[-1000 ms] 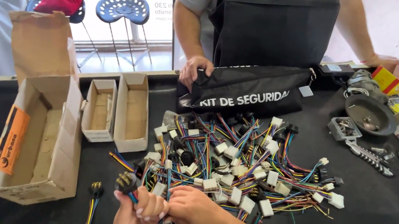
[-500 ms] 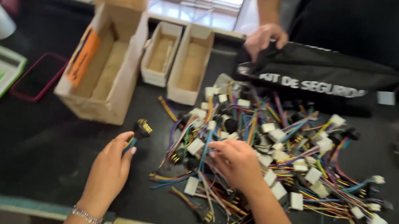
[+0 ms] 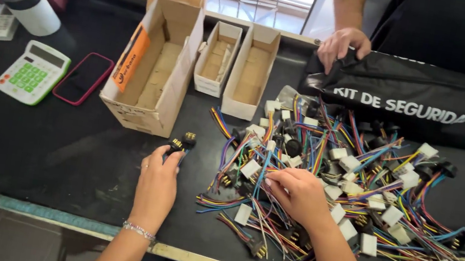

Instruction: Sorting and inspecting a large pile of automotive wire harnesses on a workbench, placing them into cardboard boxes.

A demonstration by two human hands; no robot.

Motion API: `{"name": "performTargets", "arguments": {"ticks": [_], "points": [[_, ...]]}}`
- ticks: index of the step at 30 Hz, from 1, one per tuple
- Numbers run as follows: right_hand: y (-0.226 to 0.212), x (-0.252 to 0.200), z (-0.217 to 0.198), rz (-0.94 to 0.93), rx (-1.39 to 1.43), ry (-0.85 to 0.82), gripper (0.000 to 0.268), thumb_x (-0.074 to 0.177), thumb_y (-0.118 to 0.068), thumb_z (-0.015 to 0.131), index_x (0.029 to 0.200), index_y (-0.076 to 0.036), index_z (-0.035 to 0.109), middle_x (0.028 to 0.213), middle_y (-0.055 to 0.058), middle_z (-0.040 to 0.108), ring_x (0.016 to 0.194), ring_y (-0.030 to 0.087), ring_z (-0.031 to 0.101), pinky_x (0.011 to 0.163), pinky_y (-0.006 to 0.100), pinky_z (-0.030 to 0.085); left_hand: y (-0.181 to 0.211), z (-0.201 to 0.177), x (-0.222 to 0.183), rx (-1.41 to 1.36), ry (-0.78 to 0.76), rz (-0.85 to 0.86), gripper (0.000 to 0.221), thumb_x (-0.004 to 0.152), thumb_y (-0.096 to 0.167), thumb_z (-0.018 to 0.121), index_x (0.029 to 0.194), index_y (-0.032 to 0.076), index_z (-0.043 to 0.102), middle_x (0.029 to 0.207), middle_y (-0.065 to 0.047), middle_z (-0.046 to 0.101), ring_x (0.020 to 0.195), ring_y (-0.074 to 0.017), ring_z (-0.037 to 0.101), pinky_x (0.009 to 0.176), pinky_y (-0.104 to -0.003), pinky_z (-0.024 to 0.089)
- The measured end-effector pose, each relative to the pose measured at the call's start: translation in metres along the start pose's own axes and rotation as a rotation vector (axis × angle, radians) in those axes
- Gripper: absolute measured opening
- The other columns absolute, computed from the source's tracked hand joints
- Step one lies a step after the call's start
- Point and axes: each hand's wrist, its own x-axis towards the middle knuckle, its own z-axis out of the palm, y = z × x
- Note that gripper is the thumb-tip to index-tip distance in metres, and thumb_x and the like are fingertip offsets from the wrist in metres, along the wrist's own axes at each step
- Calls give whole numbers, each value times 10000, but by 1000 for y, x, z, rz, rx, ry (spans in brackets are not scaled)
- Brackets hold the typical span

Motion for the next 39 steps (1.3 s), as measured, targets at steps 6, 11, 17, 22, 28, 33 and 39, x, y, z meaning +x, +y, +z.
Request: {"name": "performTargets", "arguments": {"ticks": [6, 11, 17, 22, 28, 33, 39], "points": [[2, 1, -1, -2, -5, 12, 70, 909, -288, 722, 940, -229, 744, 788, -2, 727, 744, 243, 726, 715, 382, 578, 0, -7, 10, -16, -120, -65, 480, 860, 287, 759, 1324, 251, 642, 1393, -99, 557, 1185, -360, 639, 929, -468, 603], [-2, 4, -4, 5, 41, -25, 62, 917, -278, 717, 928, -220, 732, 742, 20, 693, 720, 254, 716, 679, 389, 577, 32, -24, 22, -9, 3, 99, 459, 848, 264, 763, 1282, 170, 646, 1268, -128, 620, 1220, -353, 613, 976, -435, 558], [-4, 6, -5, -12, 44, -43, 74, 934, -263, 701, 929, -191, 717, 726, 41, 675, 704, 270, 703, 658, 399, 573, 75, 13, 56, -150, 4, 272, 524, 821, 229, 758, 1325, 171, 627, 1258, -103, 633, 1226, -323, 616, 956, -422, 560], [-3, 1, -2, 44, 166, 110, 150, 910, -267, 717, 1029, -176, 723, 708, 61, 681, 652, 298, 694, 626, 434, 564, 80, 67, 94, -143, -32, 320, 529, 869, 268, 723, 1374, 168, 604, 1212, -90, 657, 1119, -313, 671, 880, -391, 599], [22, -15, 14, -85, 243, 480, 471, 770, -103, 846, 1145, -87, 562, 710, 23, 643, 549, 209, 612, 569, 359, 550, 67, 101, 109, -391, -194, 266, 427, 933, 254, 675, 1354, 198, 628, 1225, -87, 673, 1169, -315, 682, 943, -399, 586], [14, -5, 5, -279, 208, 475, 664, 797, 0, 789, 1364, -58, 448, 749, 95, 635, 534, 250, 559, 486, 391, 536, 67, 62, 110, -716, 14, 381, 392, 936, 172, 702, 1325, 149, 649, 1205, -131, 669, 1210, -358, 642, 1014, -430, 526], [14, -4, 6, -270, 207, 445, 663, 801, -2, 780, 1364, -71, 436, 789, 91, 649, 516, 226, 553, 437, 369, 507, 65, 33, 100, -788, 319, 590, 313, 1026, 199, 609, 1328, 115, 605, 1302, -109, 618, 1233, -342, 616, 1022, -447, 530]]}}
